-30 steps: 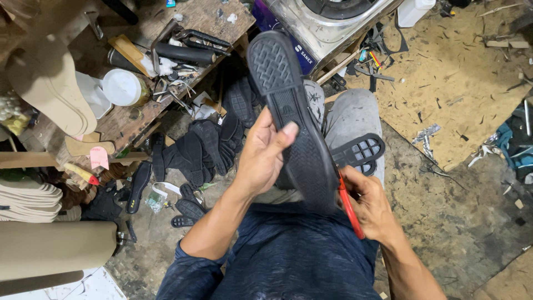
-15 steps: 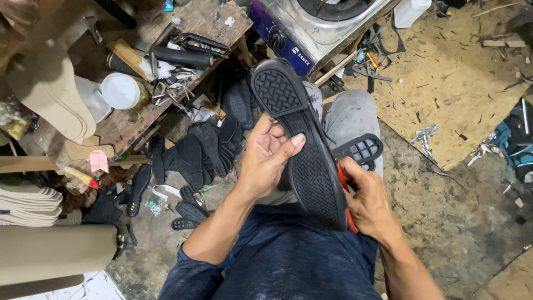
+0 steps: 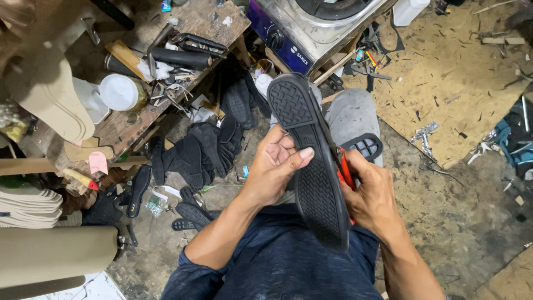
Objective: The person trims the edges of a black rubber shoe sole using red-handled shears. They hold the sole in the left hand and cut along the perimeter, rotating the sole to access different sections. Trimmed rubber pieces fall onto the floor.
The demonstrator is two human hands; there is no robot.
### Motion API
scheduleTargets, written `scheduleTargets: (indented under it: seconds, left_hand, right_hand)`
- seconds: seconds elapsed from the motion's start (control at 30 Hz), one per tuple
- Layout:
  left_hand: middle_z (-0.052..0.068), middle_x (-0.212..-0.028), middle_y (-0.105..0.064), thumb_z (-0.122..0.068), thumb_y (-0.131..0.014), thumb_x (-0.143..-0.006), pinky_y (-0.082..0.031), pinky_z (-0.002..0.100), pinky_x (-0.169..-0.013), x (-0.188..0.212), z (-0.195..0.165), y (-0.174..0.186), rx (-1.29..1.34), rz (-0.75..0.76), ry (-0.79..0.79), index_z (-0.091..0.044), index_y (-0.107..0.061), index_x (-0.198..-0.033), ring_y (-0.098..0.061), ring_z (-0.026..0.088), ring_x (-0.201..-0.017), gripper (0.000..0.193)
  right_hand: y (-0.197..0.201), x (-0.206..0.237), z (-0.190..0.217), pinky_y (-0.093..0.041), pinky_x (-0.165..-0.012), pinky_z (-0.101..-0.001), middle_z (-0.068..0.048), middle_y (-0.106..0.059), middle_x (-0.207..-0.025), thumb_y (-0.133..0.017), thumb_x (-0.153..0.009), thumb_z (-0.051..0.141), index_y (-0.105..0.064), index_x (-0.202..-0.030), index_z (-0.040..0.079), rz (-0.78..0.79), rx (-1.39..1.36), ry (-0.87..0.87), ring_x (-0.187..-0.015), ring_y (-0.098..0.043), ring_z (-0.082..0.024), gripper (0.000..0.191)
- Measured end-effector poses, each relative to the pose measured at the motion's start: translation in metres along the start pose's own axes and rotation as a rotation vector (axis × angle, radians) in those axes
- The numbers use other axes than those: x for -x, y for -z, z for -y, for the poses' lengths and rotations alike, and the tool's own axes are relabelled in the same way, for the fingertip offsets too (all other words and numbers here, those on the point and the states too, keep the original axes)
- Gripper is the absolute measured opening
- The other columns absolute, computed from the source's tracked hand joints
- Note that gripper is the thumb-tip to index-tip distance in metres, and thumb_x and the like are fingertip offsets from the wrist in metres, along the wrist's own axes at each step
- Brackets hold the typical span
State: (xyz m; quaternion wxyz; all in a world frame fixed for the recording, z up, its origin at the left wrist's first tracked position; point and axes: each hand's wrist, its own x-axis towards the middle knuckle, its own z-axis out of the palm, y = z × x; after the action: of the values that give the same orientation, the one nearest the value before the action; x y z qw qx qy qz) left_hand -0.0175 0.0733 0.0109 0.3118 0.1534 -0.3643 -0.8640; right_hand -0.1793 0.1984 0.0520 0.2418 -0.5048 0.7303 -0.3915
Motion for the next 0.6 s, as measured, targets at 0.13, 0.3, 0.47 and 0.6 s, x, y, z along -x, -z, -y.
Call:
scheduleTargets:
  seconds: [0.13,0.3,0.47,0.6]
  left_hand:
    - [0.013,-0.134,-0.065,0.009,-0.060,-0.103,-0.055,0.030,-0.104,0.001,-0.002,0.001,0.017,0.003,-0.001,-0.001,-0.047,-0.148,-0.065,0.016,-0.120,0.048]
    - [0.014,-0.135,-0.064,0.009,-0.060,-0.101,-0.054,0.031,-0.105,0.000,0.000,0.004,0.042,-0.025,-0.007,-0.001,-0.045,-0.149,-0.065,0.018,-0.121,0.051]
    - [0.010,-0.131,-0.064,0.008,-0.066,-0.104,-0.055,0.031,-0.103,-0.005,-0.003,0.005,-0.063,-0.020,-0.068,0.001,-0.048,-0.146,-0.063,0.014,-0.116,0.046]
    - [0.006,-0.127,-0.068,0.001,-0.068,-0.099,-0.054,0.026,-0.103,-0.016,-0.021,0.015,-0.175,-0.043,-0.105,-0.001,-0.055,-0.140,-0.065,0.011,-0.114,0.043]
  right_hand:
    - [0.000,0.006,-0.008,-0.044,-0.051,-0.0350,-0.013,-0.053,-0.061,-0.075,-0.085,0.013,-0.059,-0.091,0.004,-0.001,0.021,-0.010,-0.049,-0.051,-0.024,0.019]
    - [-0.001,0.008,-0.026,-0.039,-0.050,-0.0309,-0.004,-0.056,-0.065,-0.066,-0.090,0.013,-0.060,-0.100,0.006,0.076,-0.225,-0.049,-0.052,-0.050,-0.014,0.013]
    - [-0.004,0.028,-0.035,-0.041,-0.051,-0.0254,0.004,-0.061,-0.088,-0.073,-0.085,0.014,-0.058,-0.121,0.010,0.196,-0.697,-0.150,-0.061,-0.051,-0.004,0.039]
    - [-0.006,0.034,-0.040,-0.036,-0.058,-0.0237,0.004,-0.048,-0.076,-0.076,-0.083,0.008,-0.058,-0.091,0.007,0.222,-0.526,-0.102,-0.068,-0.042,-0.005,0.020]
